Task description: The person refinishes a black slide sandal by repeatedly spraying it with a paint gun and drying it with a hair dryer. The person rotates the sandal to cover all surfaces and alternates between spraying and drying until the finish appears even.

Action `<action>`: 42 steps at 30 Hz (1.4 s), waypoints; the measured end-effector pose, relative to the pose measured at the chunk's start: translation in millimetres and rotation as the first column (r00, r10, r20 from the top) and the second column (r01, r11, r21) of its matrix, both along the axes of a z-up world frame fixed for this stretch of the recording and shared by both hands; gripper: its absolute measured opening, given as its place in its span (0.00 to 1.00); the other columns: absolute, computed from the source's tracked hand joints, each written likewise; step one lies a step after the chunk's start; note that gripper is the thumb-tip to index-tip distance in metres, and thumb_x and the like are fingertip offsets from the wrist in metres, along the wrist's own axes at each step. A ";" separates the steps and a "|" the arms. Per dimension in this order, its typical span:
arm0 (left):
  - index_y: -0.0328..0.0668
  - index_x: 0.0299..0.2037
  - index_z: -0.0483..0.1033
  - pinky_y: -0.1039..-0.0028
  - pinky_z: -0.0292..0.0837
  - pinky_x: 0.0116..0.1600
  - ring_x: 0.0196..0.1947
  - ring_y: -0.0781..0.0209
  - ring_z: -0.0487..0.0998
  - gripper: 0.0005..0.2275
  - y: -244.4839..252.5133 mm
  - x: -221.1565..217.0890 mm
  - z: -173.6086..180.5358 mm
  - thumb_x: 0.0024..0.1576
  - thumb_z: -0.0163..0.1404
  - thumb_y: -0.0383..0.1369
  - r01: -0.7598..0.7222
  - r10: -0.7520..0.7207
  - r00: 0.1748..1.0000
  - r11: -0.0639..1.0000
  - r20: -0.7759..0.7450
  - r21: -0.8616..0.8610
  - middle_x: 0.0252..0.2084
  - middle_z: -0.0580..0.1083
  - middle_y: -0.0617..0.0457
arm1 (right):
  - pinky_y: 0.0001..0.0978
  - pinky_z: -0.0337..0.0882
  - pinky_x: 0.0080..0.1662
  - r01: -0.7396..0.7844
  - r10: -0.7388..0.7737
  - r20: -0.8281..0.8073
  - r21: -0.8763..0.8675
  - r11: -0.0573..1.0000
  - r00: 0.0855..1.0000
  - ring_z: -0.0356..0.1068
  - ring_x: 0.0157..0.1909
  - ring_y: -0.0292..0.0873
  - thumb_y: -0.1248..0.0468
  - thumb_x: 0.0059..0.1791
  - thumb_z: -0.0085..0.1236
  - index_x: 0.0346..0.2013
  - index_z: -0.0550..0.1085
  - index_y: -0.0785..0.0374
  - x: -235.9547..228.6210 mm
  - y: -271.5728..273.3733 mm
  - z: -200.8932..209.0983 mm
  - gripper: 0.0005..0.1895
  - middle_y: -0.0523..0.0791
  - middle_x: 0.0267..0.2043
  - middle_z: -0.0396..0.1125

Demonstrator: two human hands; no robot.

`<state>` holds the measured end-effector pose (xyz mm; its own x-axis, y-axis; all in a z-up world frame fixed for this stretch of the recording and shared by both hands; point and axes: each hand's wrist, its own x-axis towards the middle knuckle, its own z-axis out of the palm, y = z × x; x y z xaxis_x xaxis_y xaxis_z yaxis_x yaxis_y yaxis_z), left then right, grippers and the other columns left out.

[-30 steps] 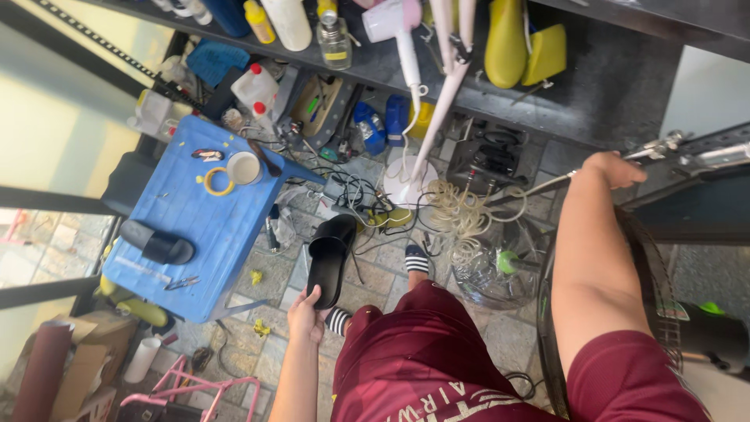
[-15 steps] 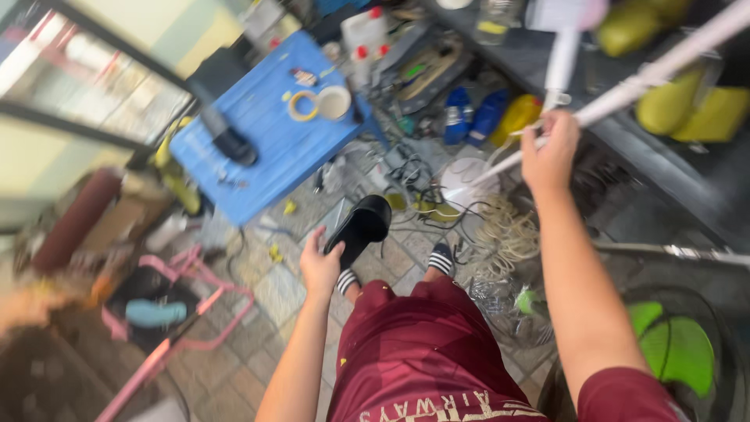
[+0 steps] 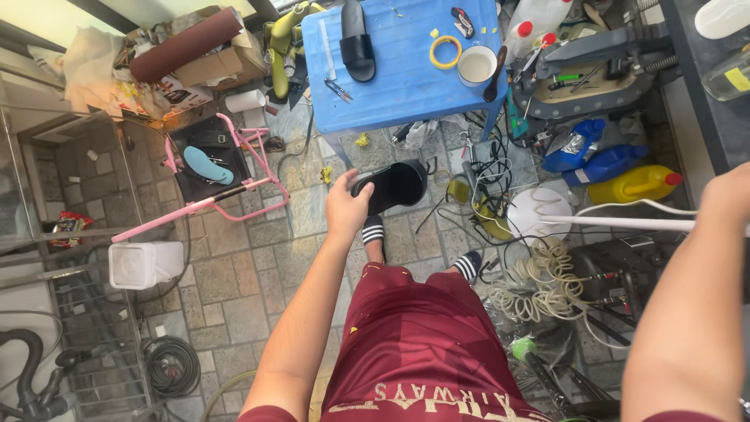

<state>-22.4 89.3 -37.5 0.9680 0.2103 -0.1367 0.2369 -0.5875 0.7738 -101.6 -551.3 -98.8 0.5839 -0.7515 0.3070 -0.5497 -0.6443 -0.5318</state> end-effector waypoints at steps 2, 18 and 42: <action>0.31 0.57 0.72 0.64 0.77 0.54 0.50 0.51 0.81 0.22 -0.1 2.1 -32.6 0.53 0.61 0.30 -0.111 0.052 0.987 0.905 -0.152 -0.410 0.51 0.78 0.40 | 0.34 0.67 0.47 -0.170 0.113 0.298 0.172 0.970 0.948 0.66 0.48 0.44 0.73 0.62 0.40 0.73 0.56 0.72 -15.7 26.0 4.7 0.23 0.57 0.64 0.66; 0.30 0.58 0.69 0.64 0.80 0.52 0.48 0.55 0.81 0.18 -35.5 -6.6 -52.6 0.57 0.53 0.23 -0.392 -0.401 0.759 0.349 -0.514 -0.851 0.50 0.77 0.45 | 0.37 0.76 0.42 -0.521 0.215 0.568 0.455 0.722 0.794 0.73 0.40 0.48 0.78 0.51 0.60 0.56 0.60 0.71 -47.4 296.5 98.2 0.22 0.54 0.47 0.67; 0.31 0.71 0.56 0.72 0.79 0.48 0.52 0.60 0.78 0.34 -18.0 -22.1 -11.9 0.52 0.56 0.18 -0.061 -0.408 0.887 0.360 -0.216 -0.931 0.61 0.70 0.47 | 0.45 0.67 0.50 -0.787 0.794 0.034 0.162 0.596 0.608 0.69 0.48 0.54 0.60 0.45 0.64 0.52 0.73 0.63 -9.6 419.1 122.7 0.22 0.47 0.47 0.72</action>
